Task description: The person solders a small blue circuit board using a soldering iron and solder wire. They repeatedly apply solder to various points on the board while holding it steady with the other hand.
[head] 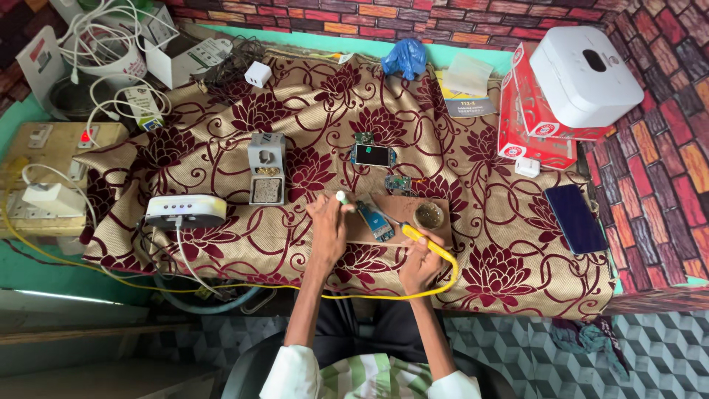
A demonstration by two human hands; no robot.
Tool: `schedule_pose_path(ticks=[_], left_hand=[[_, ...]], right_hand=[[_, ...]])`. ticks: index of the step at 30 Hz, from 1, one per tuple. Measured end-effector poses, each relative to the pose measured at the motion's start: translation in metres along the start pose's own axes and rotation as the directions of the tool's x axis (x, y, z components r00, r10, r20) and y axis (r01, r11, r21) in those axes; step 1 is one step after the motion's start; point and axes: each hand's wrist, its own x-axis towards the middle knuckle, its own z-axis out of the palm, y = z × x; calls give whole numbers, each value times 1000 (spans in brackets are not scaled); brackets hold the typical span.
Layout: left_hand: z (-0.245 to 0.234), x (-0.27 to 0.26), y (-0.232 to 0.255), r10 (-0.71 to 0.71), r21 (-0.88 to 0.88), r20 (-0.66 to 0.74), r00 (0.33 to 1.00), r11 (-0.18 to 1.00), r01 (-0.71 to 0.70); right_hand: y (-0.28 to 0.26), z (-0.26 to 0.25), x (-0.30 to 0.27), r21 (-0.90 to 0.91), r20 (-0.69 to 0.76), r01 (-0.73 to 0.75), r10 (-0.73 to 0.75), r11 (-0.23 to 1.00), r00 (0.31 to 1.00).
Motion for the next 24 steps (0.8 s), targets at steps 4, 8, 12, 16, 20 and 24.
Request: schedule_pose_path(ticks=[4,8,12,16,20,24], left_hand=[[-8,-1,1,82,-28,-168,982,996,-88],[-11,25,-2,85,118,17,996,989,-87],[-14,41,-3,189,160,117,975,965,-206],[-18,28,-2,173,263,137,975,943,-205],[-28,1,2,130,176,112,985,973,-149],[-32,-15,13,84,77,16,996,993,-85]], right_hand=[[-3,-6,-2,51,-153,-34,42,998,987],[2,-18,-4,99,-212,-34,54,995,976],[11,-28,-6,155,-212,-54,87,986,973],[21,-41,-7,228,-225,-183,234,956,946],[29,-46,-7,293,-234,-223,296,930,926],[34,-44,-7,347,-246,-194,288,918,925]])
